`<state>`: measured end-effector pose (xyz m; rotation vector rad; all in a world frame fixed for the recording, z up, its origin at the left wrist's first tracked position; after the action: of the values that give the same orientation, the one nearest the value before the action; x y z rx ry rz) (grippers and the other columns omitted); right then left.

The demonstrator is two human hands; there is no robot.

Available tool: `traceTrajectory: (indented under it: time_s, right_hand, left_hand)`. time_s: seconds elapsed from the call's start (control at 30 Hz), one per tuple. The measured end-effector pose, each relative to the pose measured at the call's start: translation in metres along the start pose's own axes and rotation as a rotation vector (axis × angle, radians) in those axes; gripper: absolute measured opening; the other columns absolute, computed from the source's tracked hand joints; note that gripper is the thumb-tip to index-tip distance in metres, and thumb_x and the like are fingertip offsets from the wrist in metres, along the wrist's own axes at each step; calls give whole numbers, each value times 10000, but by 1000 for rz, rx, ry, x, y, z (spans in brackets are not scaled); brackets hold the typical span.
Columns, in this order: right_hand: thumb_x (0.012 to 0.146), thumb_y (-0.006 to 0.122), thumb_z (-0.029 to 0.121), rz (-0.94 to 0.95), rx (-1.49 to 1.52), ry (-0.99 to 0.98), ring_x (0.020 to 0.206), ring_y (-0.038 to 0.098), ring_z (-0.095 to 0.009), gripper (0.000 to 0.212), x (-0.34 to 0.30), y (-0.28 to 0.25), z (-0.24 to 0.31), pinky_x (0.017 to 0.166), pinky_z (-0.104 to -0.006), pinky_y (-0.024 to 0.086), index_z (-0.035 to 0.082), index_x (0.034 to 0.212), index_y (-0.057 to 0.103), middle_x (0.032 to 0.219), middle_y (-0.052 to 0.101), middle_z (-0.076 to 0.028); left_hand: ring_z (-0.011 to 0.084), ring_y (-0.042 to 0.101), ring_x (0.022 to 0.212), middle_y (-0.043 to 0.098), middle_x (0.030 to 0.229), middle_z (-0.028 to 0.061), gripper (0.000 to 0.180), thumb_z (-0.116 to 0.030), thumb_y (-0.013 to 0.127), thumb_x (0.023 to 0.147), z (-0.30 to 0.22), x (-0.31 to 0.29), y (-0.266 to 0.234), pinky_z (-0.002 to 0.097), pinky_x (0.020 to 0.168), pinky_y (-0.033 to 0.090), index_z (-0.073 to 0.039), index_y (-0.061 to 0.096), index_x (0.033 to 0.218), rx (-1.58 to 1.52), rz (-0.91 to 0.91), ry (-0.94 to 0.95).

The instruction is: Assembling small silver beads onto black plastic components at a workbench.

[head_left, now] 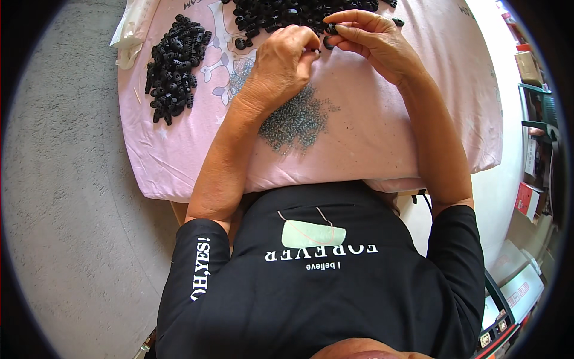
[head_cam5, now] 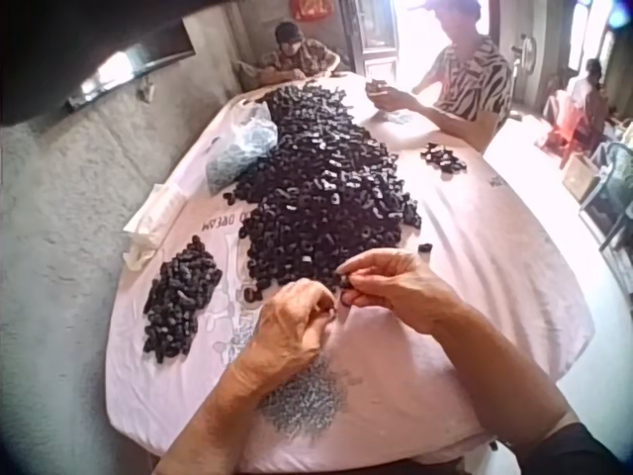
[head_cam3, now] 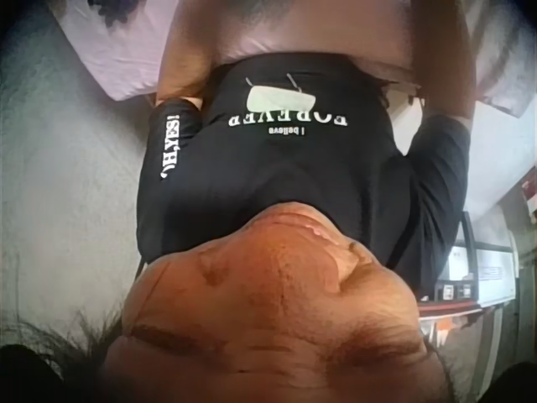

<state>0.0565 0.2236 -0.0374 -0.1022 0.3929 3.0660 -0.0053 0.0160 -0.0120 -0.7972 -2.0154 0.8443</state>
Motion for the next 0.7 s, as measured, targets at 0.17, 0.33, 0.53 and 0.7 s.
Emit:
traceTrajectory:
  time_s: [0.17, 0.33, 0.53, 0.7]
  right_hand:
    - [985, 633, 125, -4, 15, 18, 908, 707, -103, 235, -1, 2, -1, 830, -203, 585, 37, 1197, 683, 1014, 717, -60]
    - [989, 628, 125, 14, 27, 22, 890, 702, -90, 232, -1, 4, -3, 820, -196, 582, 39, 1198, 678, 990, 716, -51]
    - [991, 626, 125, 31, -10, 44, 851, 689, -75, 229, -3, 8, -3, 818, -198, 578, 38, 1195, 681, 968, 717, -53]
    - [993, 624, 130, 38, -36, 13, 844, 686, -74, 228, -4, 13, -1, 818, -199, 578, 27, 1188, 684, 968, 717, -57]
  left_hand:
    - [238, 721, 779, 716, 860, 141, 106, -54, 686, 894, -1, 2, -8, 319, 693, 577, -26, 657, 991, -244, -73, -212]
    - [115, 680, 824, 708, 889, 53, 123, -57, 720, 898, 6, 1, -5, 246, 763, 559, -40, 680, 1014, -531, -120, -245]
    - [78, 653, 836, 697, 890, 27, 116, -45, 724, 900, 3, 2, -5, 219, 772, 546, -24, 680, 1006, -627, -106, -269]
    - [77, 658, 821, 706, 887, 30, 102, -50, 723, 906, 1, 2, -7, 218, 755, 550, -19, 688, 996, -606, -89, -270]
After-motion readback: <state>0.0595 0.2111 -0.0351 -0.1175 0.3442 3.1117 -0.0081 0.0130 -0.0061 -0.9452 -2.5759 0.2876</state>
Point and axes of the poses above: each hand's wrist, its own x-axis towards the middle knuckle, its own y-axis out of the palm, z = x × y, the point moved 1 cm from there along x, towards the middle knuckle
